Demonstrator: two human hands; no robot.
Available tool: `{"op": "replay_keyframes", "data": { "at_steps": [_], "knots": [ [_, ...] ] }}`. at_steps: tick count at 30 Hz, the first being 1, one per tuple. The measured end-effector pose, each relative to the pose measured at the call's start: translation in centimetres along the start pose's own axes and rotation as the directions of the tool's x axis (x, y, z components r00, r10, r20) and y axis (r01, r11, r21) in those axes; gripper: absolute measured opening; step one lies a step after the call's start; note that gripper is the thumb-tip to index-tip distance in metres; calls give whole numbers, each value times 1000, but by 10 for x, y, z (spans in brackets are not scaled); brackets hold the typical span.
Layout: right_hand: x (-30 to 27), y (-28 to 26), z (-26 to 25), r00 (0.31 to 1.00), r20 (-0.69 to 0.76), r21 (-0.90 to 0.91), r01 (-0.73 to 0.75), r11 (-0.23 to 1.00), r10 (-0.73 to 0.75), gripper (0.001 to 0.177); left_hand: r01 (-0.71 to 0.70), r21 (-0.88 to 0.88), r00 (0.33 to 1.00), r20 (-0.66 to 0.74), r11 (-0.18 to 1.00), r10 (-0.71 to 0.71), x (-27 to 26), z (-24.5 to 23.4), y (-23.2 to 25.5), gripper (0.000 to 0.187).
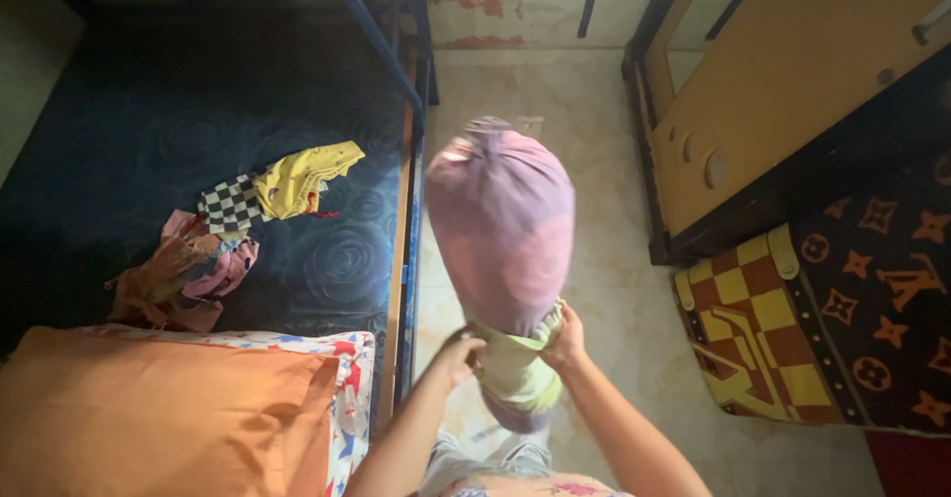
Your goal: The person puts a pillowcase over a long bolster pillow on a bed, smooths the fabric along its length, and ties the drawstring at the end to secure it.
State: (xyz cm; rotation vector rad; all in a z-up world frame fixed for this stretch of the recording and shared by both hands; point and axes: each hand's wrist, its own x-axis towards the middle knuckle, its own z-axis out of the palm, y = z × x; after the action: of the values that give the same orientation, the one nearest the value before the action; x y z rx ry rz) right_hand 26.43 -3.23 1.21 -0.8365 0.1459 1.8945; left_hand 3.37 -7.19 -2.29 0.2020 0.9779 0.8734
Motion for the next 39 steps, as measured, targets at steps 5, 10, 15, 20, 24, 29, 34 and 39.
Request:
{"op": "replay_keyframes", "data": {
  "at_steps": [5,10,15,20,24,29,34,39],
  "knots": [
    [-35,0,39,999,-40,43,-26,999,28,65,163,-463,946,-177,871,-271,15,27,-3,42],
    [-61,-19,44,995,-34,24,-88,996,89,68,294,-446,945,4,845,-327,34,34,-14,31],
    [-60,-13,-1,981,102,-33,-161,986,163,70,311,-704,925,70,639,-373,34,34,-21,40],
    [-57,-31,-41,946,231,-168,-194,967,229,67,259,-680,962,121,686,-244,37,37,1,41],
    [-53,-42,-28,957,148,-324,-190,927,248,61,184,-552,980,172,814,-105,33,51,21,42],
    [-50,-88,8,953,214,-619,-39,785,216,60,46,-299,978,207,953,18,31,49,41,44],
    [-75,-190,63,989,24,-907,84,412,-149,62,-97,11,991,89,995,95,32,18,42,45],
    [-119,-240,114,903,262,-539,430,724,-341,86,-175,87,976,-119,981,185,32,-1,74,47]
  ]
}}
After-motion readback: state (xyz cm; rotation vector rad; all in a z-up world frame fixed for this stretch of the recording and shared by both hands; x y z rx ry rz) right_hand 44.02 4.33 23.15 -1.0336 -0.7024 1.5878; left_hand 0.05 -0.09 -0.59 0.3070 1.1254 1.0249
